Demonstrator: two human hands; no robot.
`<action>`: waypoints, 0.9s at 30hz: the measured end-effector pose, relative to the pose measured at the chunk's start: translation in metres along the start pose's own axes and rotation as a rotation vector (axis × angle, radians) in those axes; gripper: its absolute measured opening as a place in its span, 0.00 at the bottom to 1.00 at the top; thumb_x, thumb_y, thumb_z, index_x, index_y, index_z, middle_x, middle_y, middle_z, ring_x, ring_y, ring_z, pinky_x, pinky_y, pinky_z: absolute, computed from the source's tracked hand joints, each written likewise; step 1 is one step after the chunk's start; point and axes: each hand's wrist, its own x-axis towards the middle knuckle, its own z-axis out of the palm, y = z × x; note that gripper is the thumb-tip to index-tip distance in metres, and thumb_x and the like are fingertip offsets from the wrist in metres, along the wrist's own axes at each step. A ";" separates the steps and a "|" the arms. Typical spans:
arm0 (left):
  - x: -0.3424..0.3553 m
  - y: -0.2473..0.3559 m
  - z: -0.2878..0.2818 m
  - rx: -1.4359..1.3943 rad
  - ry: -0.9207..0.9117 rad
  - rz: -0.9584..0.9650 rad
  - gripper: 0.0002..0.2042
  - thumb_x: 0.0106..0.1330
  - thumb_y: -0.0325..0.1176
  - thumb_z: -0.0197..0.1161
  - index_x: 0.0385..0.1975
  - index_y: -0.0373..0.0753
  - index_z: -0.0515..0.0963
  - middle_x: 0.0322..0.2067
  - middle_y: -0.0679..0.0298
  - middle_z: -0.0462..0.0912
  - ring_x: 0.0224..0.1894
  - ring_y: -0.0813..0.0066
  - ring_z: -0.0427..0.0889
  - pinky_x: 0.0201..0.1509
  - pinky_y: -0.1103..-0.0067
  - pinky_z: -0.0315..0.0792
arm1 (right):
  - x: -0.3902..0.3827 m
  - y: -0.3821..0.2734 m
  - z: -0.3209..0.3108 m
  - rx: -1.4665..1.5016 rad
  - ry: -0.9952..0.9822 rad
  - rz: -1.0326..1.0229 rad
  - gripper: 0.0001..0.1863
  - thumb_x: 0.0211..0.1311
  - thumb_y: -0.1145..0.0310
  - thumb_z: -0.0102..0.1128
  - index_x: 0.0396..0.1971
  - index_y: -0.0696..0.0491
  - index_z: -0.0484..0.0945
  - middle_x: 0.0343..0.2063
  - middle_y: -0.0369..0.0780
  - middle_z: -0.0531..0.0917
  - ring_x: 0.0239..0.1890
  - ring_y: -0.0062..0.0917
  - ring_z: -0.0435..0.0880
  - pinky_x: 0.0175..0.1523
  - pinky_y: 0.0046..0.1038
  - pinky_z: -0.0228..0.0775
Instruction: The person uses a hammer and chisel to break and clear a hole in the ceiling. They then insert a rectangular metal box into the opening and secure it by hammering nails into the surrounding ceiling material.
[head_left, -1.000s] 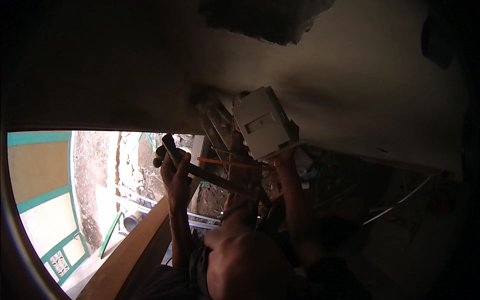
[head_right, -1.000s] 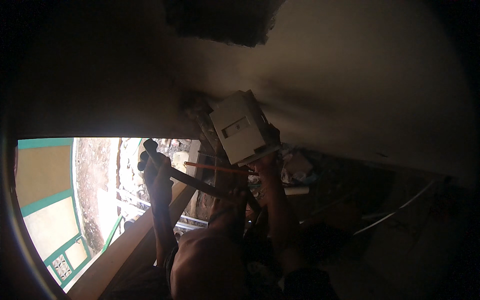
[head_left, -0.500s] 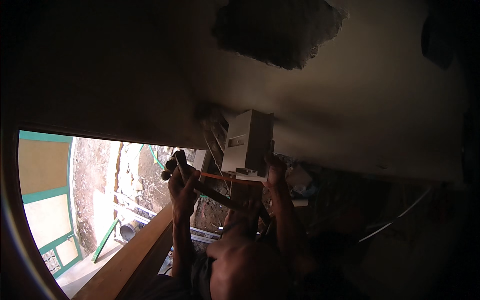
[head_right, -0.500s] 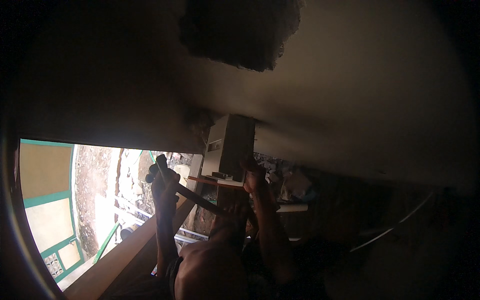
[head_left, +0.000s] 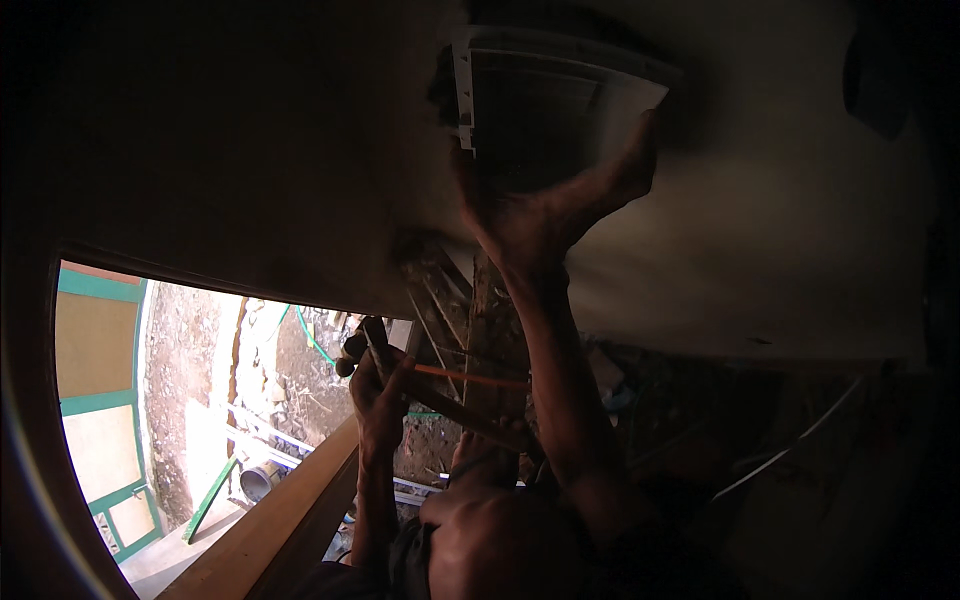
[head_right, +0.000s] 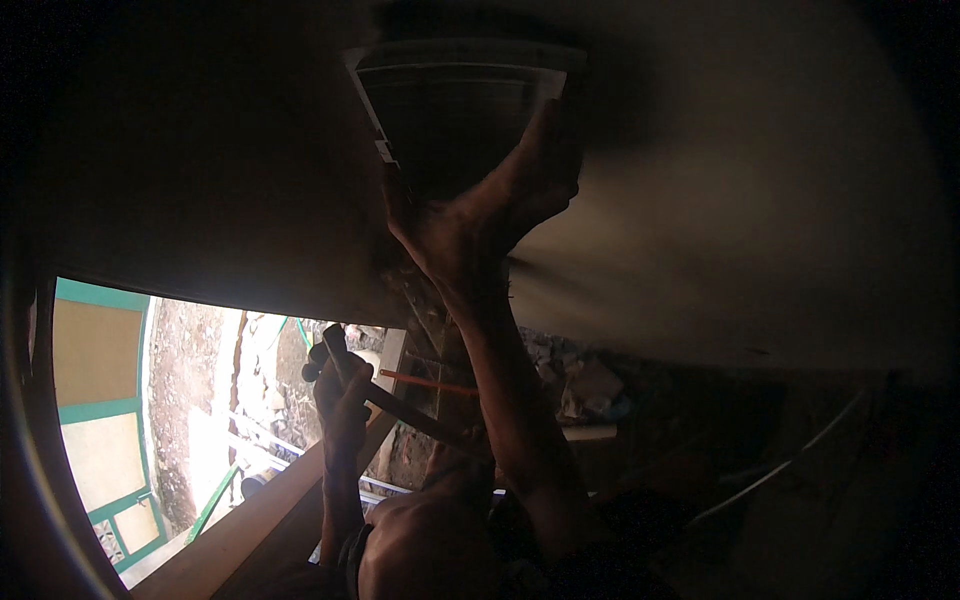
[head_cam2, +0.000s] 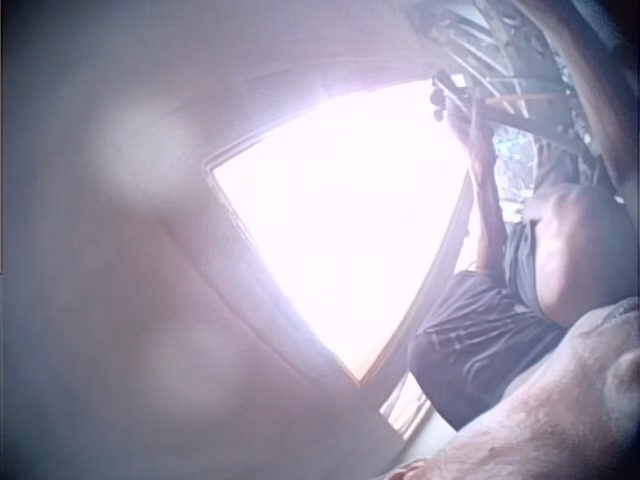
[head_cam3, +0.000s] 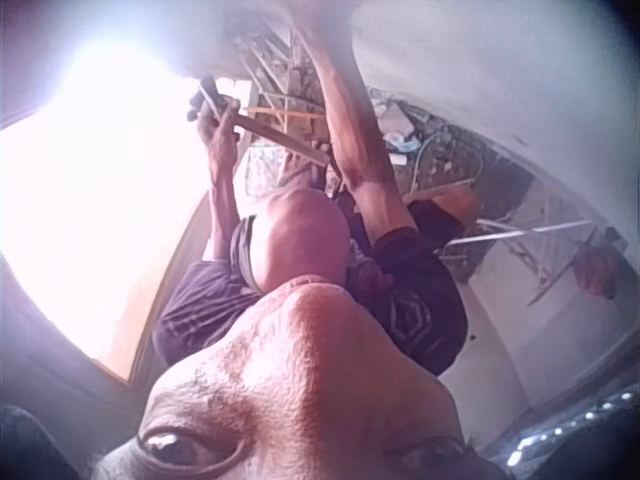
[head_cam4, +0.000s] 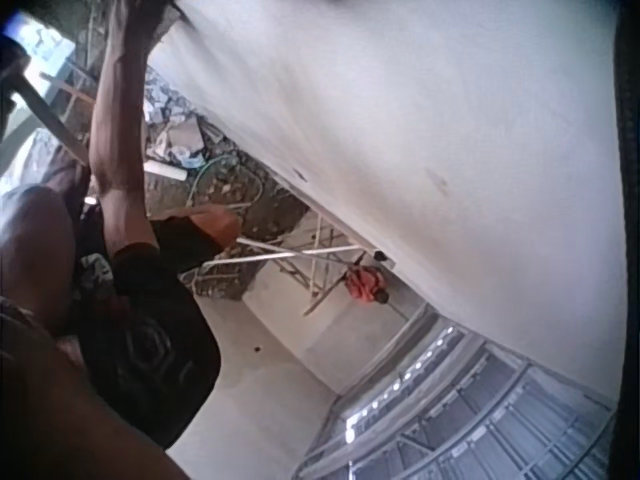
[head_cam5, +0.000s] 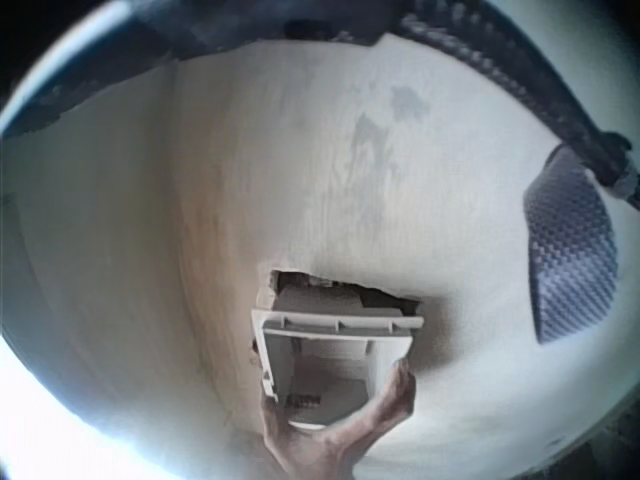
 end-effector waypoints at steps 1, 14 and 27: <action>0.000 0.002 0.000 0.006 -0.002 0.003 0.12 0.57 0.39 0.63 0.33 0.38 0.73 0.24 0.70 0.70 0.26 0.82 0.69 0.25 0.84 0.64 | 0.003 0.001 0.005 -0.031 0.010 -0.002 0.64 0.42 0.34 0.65 0.68 0.62 0.42 0.62 0.58 0.52 0.60 0.49 0.53 0.60 0.49 0.47; 0.018 -0.007 -0.003 -0.048 0.026 -0.009 0.08 0.60 0.33 0.65 0.31 0.38 0.74 0.23 0.73 0.71 0.27 0.85 0.68 0.32 0.83 0.63 | -0.009 0.007 0.052 0.028 -0.017 0.248 0.76 0.32 0.41 0.78 0.68 0.62 0.29 0.66 0.60 0.38 0.66 0.51 0.42 0.65 0.54 0.36; 0.040 -0.001 0.004 -0.069 0.027 0.006 0.08 0.59 0.34 0.66 0.30 0.39 0.74 0.23 0.73 0.71 0.26 0.85 0.68 0.31 0.83 0.63 | -0.001 0.010 0.065 -0.214 -0.004 0.221 0.69 0.36 0.31 0.68 0.65 0.70 0.46 0.56 0.60 0.57 0.58 0.46 0.56 0.56 0.47 0.50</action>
